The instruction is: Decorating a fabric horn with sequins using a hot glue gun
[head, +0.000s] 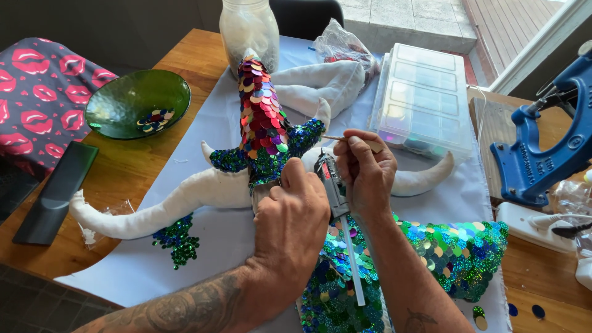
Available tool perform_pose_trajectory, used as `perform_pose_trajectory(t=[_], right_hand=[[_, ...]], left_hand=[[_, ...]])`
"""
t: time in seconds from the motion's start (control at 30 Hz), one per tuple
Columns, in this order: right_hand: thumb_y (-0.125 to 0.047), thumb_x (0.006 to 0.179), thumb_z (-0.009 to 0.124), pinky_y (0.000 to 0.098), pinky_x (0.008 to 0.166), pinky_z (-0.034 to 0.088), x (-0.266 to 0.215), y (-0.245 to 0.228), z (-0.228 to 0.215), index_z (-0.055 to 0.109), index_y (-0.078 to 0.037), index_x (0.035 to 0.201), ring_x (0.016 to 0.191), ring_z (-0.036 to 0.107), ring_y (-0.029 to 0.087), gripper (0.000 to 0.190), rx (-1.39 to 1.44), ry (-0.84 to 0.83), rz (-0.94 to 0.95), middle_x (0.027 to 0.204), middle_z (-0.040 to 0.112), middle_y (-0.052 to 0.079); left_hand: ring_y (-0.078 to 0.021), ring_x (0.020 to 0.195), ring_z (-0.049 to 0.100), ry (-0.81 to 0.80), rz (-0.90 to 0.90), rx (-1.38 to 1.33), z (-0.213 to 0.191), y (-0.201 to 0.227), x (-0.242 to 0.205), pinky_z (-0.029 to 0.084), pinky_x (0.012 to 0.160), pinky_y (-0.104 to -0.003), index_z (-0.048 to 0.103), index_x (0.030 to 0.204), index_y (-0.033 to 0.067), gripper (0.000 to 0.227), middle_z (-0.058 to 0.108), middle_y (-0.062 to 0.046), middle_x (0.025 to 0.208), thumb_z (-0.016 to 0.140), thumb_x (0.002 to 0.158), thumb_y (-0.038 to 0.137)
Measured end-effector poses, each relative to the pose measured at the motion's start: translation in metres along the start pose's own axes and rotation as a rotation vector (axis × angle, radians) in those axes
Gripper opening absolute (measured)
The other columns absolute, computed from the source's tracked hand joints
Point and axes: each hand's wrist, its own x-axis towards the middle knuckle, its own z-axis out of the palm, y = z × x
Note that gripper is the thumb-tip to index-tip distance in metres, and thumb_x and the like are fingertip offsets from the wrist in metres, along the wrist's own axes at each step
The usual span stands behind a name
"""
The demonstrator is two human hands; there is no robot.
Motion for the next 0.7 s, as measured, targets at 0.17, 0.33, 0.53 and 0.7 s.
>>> perform_pose_trajectory(t=[0.17,0.33,0.53,0.7], right_hand=[[-0.008,0.097,0.059,0.0223,0.039,0.035,0.0005,0.0024,-0.0028,0.069,-0.001,0.097,0.046,0.049,0.013,0.011,-0.017,0.034,0.015,0.072,0.065,0.012],[-0.005,0.099,0.058,0.0223,0.040,0.034,-0.0009,0.0027,-0.0002,0.068,0.000,0.100,0.047,0.047,0.013,0.012,-0.006,0.001,0.013,0.074,0.066,0.015],[-0.006,0.100,0.058,0.0214,0.040,0.034,0.0003,0.0040,0.0003,0.068,0.001,0.102,0.044,0.045,0.013,0.013,-0.024,-0.013,-0.021,0.077,0.070,0.016],[-0.006,0.100,0.058,0.0208,0.041,0.035,0.0000,0.0037,-0.0001,0.068,0.002,0.102,0.044,0.043,0.013,0.013,-0.029,-0.022,-0.032,0.079,0.071,0.017]], left_hand=[[-0.0063,0.051,0.048,-0.030,0.022,-0.049,0.0010,-0.0032,-0.0033,0.042,0.040,-0.026,0.056,0.081,0.0233,0.022,0.046,0.000,0.085,0.050,0.100,0.012],[-0.0070,0.051,0.050,-0.019,0.003,-0.077,0.0036,-0.0006,-0.0058,0.043,0.041,-0.026,0.057,0.083,0.0246,0.024,0.047,0.000,0.085,0.051,0.105,0.018],[-0.0053,0.051,0.050,-0.025,0.017,-0.073,0.0004,-0.0016,-0.0052,0.043,0.040,-0.025,0.057,0.082,0.0259,0.026,0.047,0.001,0.086,0.052,0.108,0.023],[-0.0057,0.050,0.051,-0.034,0.017,-0.084,0.0012,-0.0009,-0.0063,0.043,0.039,-0.026,0.056,0.082,0.0260,0.027,0.047,0.000,0.086,0.051,0.108,0.024]])
